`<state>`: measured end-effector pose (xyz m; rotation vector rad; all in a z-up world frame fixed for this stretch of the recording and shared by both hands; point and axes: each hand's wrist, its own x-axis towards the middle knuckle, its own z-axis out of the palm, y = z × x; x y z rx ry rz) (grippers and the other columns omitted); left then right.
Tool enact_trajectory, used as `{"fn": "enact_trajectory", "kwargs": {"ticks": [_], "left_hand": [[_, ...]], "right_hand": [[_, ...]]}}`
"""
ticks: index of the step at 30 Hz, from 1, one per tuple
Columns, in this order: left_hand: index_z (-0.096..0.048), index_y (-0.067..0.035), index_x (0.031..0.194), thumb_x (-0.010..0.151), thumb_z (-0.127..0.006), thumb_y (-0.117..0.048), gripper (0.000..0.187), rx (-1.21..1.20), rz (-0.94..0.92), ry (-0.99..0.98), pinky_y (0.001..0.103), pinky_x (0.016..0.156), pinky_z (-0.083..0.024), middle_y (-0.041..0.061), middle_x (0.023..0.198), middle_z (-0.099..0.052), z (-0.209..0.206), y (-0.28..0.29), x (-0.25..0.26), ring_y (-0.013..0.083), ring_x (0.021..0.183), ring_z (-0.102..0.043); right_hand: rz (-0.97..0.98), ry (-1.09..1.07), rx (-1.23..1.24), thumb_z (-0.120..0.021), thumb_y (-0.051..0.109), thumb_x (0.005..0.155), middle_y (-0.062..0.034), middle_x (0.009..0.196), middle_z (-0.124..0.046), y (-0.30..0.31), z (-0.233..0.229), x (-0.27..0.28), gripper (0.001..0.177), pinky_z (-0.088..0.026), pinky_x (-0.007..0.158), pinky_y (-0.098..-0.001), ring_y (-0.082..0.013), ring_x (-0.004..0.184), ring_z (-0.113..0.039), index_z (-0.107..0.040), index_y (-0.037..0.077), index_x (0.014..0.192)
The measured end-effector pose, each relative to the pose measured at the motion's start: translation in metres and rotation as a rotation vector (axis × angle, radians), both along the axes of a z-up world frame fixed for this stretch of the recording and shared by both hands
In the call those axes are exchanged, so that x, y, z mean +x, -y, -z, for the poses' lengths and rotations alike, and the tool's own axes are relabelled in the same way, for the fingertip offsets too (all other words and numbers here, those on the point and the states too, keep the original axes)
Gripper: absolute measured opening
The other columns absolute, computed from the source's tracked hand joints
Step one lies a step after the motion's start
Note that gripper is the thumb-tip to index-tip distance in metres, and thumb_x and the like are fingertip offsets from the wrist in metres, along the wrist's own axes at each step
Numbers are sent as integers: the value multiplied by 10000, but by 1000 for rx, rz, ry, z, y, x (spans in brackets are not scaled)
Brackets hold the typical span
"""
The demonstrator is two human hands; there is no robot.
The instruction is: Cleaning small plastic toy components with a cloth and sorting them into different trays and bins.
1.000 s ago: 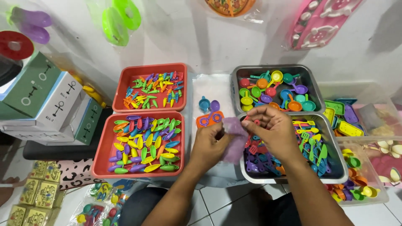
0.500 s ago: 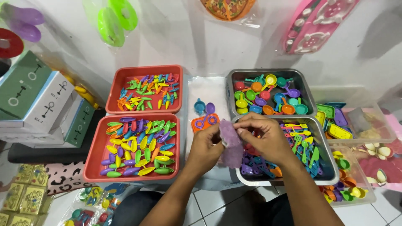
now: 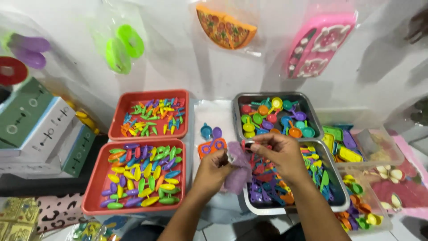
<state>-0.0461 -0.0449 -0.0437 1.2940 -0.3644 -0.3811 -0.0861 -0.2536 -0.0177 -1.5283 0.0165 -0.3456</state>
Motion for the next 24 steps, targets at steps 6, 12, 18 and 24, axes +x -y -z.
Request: {"fn": "enact_trajectory", "kwargs": {"ticks": [6, 12, 18, 24], "left_hand": [[-773, 36, 963, 894, -738, -62, 125, 115, -87, -110, 226, 521, -449, 89, 750, -708, -11, -2, 6, 114, 571, -582], [-753, 29, 1082, 998, -614, -101, 208, -41, -250, -226, 253, 679, -532, 92, 888, -732, 6, 4, 15, 110, 715, -615], [-737, 25, 1051, 959, -643, -31, 143, -199, -35, -195, 251, 742, -545, 78, 924, -723, 34, 11, 9, 125, 781, -642], [-776, -43, 903, 832, -770, -58, 73, -48, -291, -25, 258, 574, -521, 74, 680, -685, 7, -4, 1, 117, 626, -610]], "right_hand": [[-71, -162, 88, -767, -94, 817, -142, 812, -770, 8, 0, 3, 154, -549, 659, -261, -161, 700, -681, -789, -75, 968], [67, 22, 230, -650, 3, 952, -152, 901, -712, 22, 6, 5, 134, -543, 722, -290, -200, 729, -643, -671, -44, 1076], [219, -113, 76, -653, 37, 982, -151, 960, -730, -9, 1, -3, 136, -533, 756, -284, -206, 784, -677, -652, -38, 1095], [111, 44, -43, -839, -37, 786, -91, 688, -744, -37, 8, 0, 166, -532, 596, -225, -83, 633, -650, -742, -25, 920]]}}
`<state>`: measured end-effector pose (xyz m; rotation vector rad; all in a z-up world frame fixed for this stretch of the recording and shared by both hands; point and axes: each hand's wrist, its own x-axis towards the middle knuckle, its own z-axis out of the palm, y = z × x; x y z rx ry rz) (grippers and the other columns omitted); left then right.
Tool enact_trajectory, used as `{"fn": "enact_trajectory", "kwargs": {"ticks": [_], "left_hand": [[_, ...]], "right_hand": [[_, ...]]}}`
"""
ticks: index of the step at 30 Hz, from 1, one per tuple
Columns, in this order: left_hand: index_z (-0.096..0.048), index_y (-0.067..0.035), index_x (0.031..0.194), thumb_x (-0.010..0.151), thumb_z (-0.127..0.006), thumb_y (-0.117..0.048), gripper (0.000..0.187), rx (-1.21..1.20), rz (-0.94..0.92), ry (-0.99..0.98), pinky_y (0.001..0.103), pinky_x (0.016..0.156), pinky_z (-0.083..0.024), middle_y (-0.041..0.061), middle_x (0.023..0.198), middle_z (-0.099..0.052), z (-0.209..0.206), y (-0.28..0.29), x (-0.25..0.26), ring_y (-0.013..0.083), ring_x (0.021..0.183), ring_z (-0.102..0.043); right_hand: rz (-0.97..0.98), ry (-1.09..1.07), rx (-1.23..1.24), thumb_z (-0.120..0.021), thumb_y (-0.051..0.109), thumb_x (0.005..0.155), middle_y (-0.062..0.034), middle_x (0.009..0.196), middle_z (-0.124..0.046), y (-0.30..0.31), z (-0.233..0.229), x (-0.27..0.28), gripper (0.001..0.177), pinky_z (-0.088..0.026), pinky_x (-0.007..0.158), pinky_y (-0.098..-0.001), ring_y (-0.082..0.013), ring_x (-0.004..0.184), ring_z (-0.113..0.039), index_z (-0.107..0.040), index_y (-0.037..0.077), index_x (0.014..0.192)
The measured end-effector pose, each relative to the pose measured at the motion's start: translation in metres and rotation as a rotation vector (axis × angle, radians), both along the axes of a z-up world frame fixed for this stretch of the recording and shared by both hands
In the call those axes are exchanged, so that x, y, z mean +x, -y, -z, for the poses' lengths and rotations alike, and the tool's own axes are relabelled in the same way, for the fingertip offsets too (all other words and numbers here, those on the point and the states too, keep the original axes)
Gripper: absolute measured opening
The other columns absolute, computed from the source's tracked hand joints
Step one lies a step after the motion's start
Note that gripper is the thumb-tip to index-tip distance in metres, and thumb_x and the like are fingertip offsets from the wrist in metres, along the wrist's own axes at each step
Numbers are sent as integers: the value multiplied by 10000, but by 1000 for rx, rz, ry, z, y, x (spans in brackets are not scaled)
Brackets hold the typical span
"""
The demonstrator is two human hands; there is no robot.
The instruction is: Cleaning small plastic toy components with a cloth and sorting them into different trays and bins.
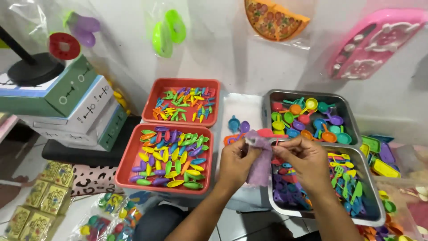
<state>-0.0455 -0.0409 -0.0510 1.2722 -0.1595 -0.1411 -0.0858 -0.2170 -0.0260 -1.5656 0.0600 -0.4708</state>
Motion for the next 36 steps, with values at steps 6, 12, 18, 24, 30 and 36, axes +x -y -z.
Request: {"fn": "enact_trajectory", "kwargs": {"ticks": [6, 12, 18, 24, 30, 36], "left_hand": [[-776, -10, 860, 784, -702, 72, 134, 134, 39, 133, 269, 579, -529, 60, 640, -681, -31, -1, -4, 108, 654, -577], [-795, -67, 872, 892, -760, -112, 60, 200, -44, 142, 259, 486, -447, 42, 567, -653, -50, -1, -3, 68, 564, -522], [-783, -38, 880, 917, -728, -80, 78, 94, -40, 84, 248, 511, -438, 28, 605, -641, -21, -2, 2, 82, 604, -508], [-694, -19, 1018, 1015, -548, -91, 163, -338, -87, -230, 278, 684, -500, 66, 819, -633, -30, -3, 3, 144, 727, -565], [-728, 37, 1128, 964, -601, -21, 215, -226, 73, -268, 269, 742, -555, 134, 1017, -750, -1, 15, 0, 155, 828, -664], [-744, 47, 1058, 955, -666, -105, 199, -189, -69, -54, 248, 654, -564, 128, 906, -766, -13, 8, 0, 123, 733, -667]], "right_hand": [[-17, 1, 50, -833, -31, 798, -113, 708, -774, 11, 1, 5, 145, -578, 640, -279, -126, 673, -706, -756, -17, 920], [-62, -34, -33, -786, -5, 845, -121, 764, -738, 13, -19, 0, 197, -566, 694, -304, -157, 736, -682, -773, -30, 1040], [-194, -116, -23, -780, -69, 809, -167, 722, -750, 24, 7, -1, 189, -595, 564, -331, -192, 610, -698, -765, -90, 996], [-18, -16, 34, -758, -26, 871, -152, 739, -713, 32, 6, 9, 194, -584, 590, -321, -196, 644, -694, -750, -73, 1059], [-5, -138, 264, -690, -42, 902, -172, 797, -719, 8, 3, 4, 147, -567, 648, -329, -223, 674, -667, -720, -83, 1040], [-62, -278, 202, -734, -92, 844, -186, 905, -785, 0, -8, -3, 191, -592, 713, -335, -226, 790, -714, -762, -82, 1033]]}}
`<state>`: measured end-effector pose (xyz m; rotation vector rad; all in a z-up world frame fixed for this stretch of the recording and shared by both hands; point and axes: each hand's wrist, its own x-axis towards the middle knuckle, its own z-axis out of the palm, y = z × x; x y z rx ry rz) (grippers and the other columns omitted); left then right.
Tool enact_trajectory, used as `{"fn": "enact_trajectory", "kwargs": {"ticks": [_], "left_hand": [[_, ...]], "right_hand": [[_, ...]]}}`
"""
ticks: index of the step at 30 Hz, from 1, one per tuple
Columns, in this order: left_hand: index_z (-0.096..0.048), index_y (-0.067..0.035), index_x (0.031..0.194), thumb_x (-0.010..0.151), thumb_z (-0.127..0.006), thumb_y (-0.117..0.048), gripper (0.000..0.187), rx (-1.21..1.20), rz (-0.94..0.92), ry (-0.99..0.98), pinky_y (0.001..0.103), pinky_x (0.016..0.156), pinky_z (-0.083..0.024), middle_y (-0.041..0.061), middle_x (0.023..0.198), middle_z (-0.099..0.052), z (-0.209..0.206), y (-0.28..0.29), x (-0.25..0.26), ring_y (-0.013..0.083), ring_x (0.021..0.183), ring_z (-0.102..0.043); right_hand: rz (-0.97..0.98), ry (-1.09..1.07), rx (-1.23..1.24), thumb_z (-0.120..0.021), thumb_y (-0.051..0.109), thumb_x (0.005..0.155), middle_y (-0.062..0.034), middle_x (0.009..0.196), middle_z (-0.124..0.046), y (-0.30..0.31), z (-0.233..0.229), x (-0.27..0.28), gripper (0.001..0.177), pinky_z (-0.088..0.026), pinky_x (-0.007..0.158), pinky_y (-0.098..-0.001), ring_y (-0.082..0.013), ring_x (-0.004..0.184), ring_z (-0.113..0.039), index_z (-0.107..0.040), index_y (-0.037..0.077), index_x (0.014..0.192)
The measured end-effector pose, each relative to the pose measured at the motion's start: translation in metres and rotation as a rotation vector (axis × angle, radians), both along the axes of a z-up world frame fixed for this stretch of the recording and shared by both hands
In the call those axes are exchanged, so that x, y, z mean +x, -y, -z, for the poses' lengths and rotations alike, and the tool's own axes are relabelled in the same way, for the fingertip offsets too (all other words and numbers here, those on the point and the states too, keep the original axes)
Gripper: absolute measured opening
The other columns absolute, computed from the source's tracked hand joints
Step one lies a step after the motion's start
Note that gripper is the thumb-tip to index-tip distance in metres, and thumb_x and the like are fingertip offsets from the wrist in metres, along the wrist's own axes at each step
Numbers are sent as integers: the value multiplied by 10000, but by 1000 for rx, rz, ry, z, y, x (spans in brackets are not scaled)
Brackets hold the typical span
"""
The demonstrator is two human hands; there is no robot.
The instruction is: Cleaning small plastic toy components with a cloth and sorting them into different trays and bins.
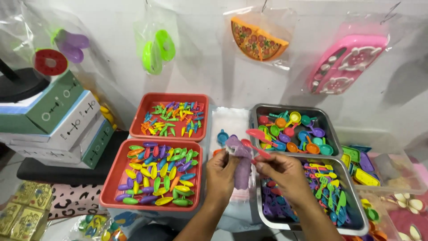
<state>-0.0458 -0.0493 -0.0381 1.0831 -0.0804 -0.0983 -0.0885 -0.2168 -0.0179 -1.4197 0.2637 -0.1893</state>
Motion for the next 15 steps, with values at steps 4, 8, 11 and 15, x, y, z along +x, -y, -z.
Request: {"fn": "enact_trajectory", "kwargs": {"ticks": [4, 8, 11, 15], "left_hand": [[-778, 59, 1054, 905, -703, -7, 179, 19, -20, -40, 233, 631, -536, 113, 886, -778, 0, -1, 3, 111, 715, -651], [-706, 26, 1112, 975, -654, -96, 191, -82, 113, -26, 240, 686, -487, 84, 950, -723, 2, 3, -2, 93, 768, -602], [-679, 5, 1071, 1056, -528, -258, 304, -116, 118, -78, 240, 685, -441, 53, 898, -652, 10, 5, -2, 83, 756, -535], [-585, 5, 1267, 1061, -435, -345, 433, -429, 129, -190, 346, 991, -483, 145, 1213, -648, 26, 10, 2, 184, 1086, -610]], "right_hand": [[-60, 4, -21, -748, -106, 830, -178, 812, -779, 4, 6, 5, 153, -536, 641, -309, -197, 673, -637, -813, -121, 968], [-14, 38, 90, -755, -135, 821, -153, 805, -752, -5, 22, 4, 122, -494, 613, -289, -170, 668, -613, -774, -94, 934], [-17, 88, 57, -746, -141, 820, -136, 828, -752, -14, 17, 3, 202, -525, 669, -266, -162, 707, -644, -785, -99, 1014], [59, 153, 98, -768, -71, 834, -107, 809, -737, -12, 17, 4, 121, -509, 606, -239, -121, 639, -603, -761, -55, 954]]}}
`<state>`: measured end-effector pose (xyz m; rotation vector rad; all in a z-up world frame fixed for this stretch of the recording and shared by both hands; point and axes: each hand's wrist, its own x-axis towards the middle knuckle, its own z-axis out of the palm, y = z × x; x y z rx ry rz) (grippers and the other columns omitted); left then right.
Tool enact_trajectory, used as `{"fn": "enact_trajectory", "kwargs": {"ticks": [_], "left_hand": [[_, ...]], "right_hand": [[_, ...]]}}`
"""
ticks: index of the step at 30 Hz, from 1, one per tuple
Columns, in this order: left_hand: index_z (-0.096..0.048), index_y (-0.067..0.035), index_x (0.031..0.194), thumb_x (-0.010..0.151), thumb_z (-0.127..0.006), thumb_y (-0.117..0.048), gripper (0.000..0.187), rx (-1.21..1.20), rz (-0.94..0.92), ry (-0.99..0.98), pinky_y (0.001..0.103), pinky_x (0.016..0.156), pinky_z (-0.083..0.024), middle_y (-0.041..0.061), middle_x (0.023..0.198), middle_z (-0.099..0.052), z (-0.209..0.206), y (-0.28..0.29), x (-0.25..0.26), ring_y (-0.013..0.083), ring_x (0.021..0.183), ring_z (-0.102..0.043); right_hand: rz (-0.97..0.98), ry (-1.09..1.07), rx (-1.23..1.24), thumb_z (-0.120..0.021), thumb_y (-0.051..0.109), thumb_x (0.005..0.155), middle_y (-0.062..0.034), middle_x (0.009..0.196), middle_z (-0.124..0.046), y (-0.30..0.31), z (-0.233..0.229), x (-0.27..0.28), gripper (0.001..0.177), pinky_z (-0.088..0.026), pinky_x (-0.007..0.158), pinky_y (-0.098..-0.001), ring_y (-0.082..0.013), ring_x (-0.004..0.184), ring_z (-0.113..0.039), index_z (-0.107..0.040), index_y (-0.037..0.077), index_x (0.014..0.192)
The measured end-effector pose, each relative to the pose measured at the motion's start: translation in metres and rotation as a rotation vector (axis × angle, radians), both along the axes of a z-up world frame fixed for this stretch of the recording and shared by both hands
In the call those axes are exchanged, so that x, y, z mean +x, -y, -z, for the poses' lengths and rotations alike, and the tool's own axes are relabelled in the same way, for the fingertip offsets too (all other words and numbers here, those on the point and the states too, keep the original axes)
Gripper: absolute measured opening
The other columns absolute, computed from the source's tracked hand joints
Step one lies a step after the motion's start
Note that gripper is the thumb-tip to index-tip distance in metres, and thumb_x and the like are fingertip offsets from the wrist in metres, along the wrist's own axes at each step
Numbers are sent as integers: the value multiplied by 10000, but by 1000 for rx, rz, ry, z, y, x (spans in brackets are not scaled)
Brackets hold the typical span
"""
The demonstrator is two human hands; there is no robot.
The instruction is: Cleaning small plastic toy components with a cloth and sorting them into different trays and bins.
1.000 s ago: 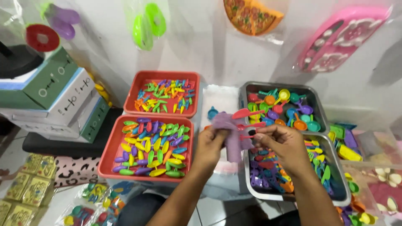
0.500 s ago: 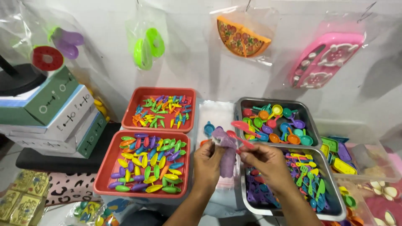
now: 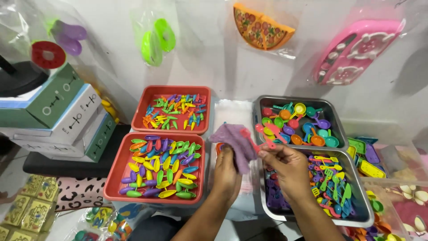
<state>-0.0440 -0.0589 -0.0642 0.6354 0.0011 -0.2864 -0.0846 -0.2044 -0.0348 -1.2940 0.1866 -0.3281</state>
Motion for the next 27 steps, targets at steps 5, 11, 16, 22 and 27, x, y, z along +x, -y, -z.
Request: {"fn": "enact_trajectory", "kwargs": {"ticks": [5, 11, 16, 22, 27], "left_hand": [[-603, 22, 1308, 1026, -468, -217, 394, 217, 62, 38, 321, 1085, -415, 142, 1272, -645, -3, 1, 2, 200, 1191, -575], [-725, -39, 1168, 930, -673, -15, 244, 493, -73, 360, 420, 986, -527, 101, 1066, -732, 5, 7, -3, 203, 1040, -669], [-770, -67, 1060, 977, -657, -97, 143, 582, -65, 258, 346, 800, -543, 27, 868, -704, -34, -11, -6, 121, 840, -619], [-738, -104, 712, 856, -759, -56, 153, 885, 101, 473, 247, 529, -414, -19, 544, -608, -44, -17, -4, 60, 584, -508], [-681, -111, 668, 855, -716, -32, 206, 940, 106, 532, 254, 529, -412, -11, 531, -599, -41, -13, -3, 68, 575, -486]], "right_hand": [[130, 19, 10, -747, -63, 861, -125, 984, -758, 0, -6, -2, 134, -542, 624, -253, -140, 726, -636, -721, -45, 992], [108, -34, -217, -849, -32, 767, -104, 738, -744, 1, 15, 5, 222, -546, 579, -285, -151, 626, -645, -771, 18, 968], [-80, -37, -287, -812, 30, 772, -111, 928, -722, 16, -16, 4, 463, -525, 749, -329, -170, 820, -616, -647, 28, 1206], [-207, 46, -308, -723, 143, 870, -142, 994, -709, 35, -25, 2, 412, -475, 837, -339, -182, 932, -580, -655, -5, 1248], [-119, 58, -314, -775, -14, 861, -106, 698, -708, 33, -23, 0, 75, -528, 628, -278, -131, 664, -609, -793, -44, 928]]}}
